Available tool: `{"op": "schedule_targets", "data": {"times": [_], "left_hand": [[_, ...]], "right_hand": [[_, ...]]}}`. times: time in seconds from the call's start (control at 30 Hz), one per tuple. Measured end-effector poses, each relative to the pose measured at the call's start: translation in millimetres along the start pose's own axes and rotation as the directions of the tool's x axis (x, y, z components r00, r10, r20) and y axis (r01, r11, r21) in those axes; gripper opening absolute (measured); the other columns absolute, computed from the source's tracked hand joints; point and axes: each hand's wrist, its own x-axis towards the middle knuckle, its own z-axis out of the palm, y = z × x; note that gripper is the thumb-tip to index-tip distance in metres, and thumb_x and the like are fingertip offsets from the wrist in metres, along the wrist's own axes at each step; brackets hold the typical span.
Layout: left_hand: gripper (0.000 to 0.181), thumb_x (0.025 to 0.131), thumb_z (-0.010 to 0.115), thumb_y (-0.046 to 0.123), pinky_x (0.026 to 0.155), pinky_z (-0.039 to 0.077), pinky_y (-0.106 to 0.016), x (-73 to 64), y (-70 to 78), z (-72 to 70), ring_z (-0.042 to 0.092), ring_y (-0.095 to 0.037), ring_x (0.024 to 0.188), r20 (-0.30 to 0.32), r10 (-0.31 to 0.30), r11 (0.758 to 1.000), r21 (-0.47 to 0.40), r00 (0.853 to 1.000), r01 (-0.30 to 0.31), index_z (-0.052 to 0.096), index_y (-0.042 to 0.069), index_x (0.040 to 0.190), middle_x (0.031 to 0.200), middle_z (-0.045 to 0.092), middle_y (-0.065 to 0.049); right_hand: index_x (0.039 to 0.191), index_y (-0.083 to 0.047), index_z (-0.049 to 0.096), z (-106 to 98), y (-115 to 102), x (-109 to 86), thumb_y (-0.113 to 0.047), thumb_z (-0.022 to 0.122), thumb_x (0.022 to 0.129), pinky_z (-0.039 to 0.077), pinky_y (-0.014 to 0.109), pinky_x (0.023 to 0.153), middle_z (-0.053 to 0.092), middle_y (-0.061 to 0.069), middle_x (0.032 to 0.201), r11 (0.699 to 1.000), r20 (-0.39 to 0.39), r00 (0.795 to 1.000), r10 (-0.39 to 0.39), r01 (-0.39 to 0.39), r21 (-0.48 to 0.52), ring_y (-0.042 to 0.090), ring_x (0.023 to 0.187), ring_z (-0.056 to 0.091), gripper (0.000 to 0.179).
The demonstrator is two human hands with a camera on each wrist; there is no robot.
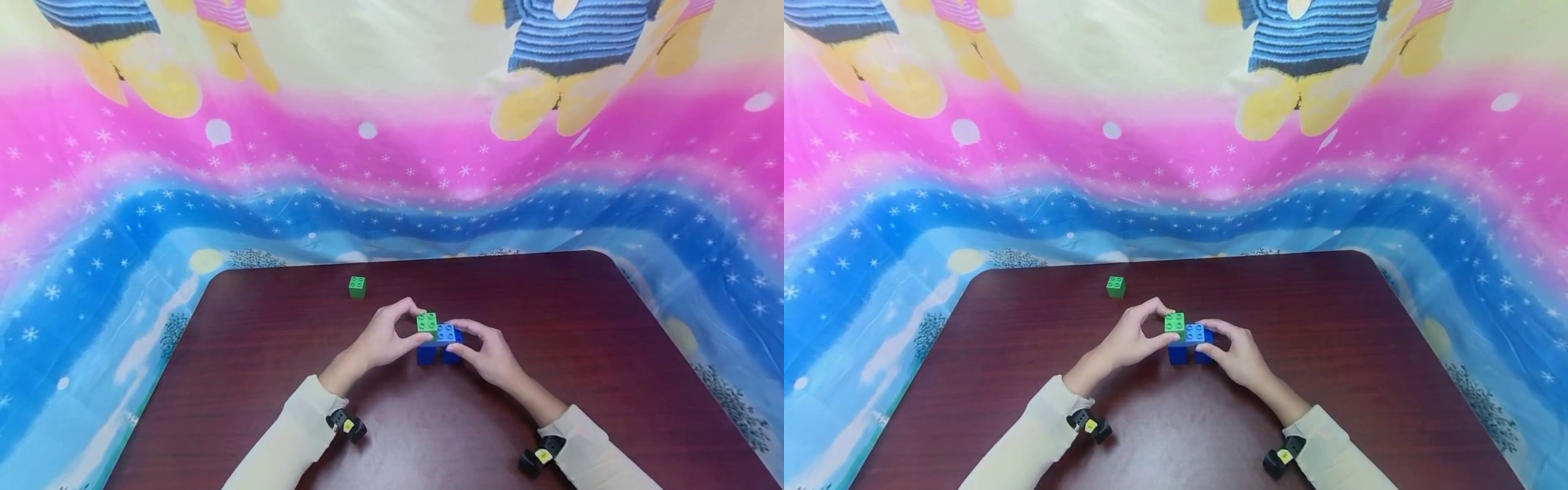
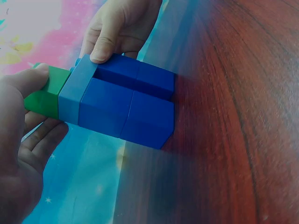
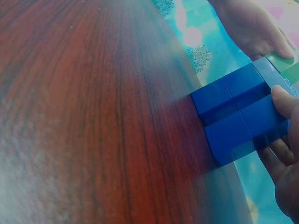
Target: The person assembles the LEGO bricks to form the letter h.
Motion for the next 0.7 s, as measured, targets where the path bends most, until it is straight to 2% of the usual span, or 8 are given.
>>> {"op": "schedule_targets", "data": {"times": [0.17, 0.4, 0.63, 0.7], "left_hand": [[0.027, 0.089, 0.081, 0.02, 0.095, 0.055, -0.032, -0.4, -1.8, 1.8, 0.068, -0.013, 0.106, -0.006, 0.032, 0.999, 0.01, 0.999, -0.032, 0.059, 0.015, 0.104, 0.118, 0.072, -0.005], [0.028, 0.089, 0.082, 0.022, 0.096, 0.054, -0.033, 2.3, 0.5, -2.0, 0.067, -0.013, 0.11, 0.017, 0.045, 0.996, 0.081, 0.999, -0.046, 0.058, 0.016, 0.102, 0.119, 0.073, -0.004], [0.029, 0.089, 0.082, 0.021, 0.095, 0.055, -0.033, -1.1, 0.4, 1.9, 0.068, -0.014, 0.107, -0.005, 0.028, 0.998, 0.051, 1.0, -0.028, 0.06, 0.014, 0.107, 0.121, 0.072, -0.006], [0.031, 0.089, 0.082, 0.021, 0.094, 0.055, -0.03, -2.6, -0.3, 4.0, 0.068, -0.013, 0.106, -0.021, 0.021, 0.999, 0.038, 1.0, -0.02, 0.06, 0.014, 0.11, 0.123, 0.071, -0.006]], "right_hand": [[0.128, 0.005, 0.065, -1, 1, 0.2, -0.003, 0.076, 0.09, 0.054, 0.056, 0.092, 0.071, 0.017, 0.118, 1.0, 0.006, 1.0, -0.006, 0.006, 0.003, 0.029, 0.104, 0.068, 0.04], [0.127, 0.003, 0.066, -1, 0, 1.3, -0.002, 0.076, 0.09, 0.053, 0.058, 0.093, 0.072, 0.017, 0.118, 1.0, -0.002, 1.0, -0.006, 0.006, 0.003, 0.027, 0.105, 0.067, 0.039], [0.13, -0.01, 0.067, 5, 39, 1.9, -0.017, 0.077, 0.091, 0.056, 0.046, 0.093, 0.072, 0.006, 0.121, 0.999, -0.013, 0.999, -0.033, 0.033, -0.019, 0.019, 0.106, 0.068, 0.041], [0.13, -0.012, 0.068, 5, 40, 1.6, -0.018, 0.078, 0.091, 0.057, 0.045, 0.092, 0.072, 0.005, 0.121, 0.999, -0.015, 0.999, -0.046, 0.046, -0.011, 0.018, 0.105, 0.068, 0.04]]}}
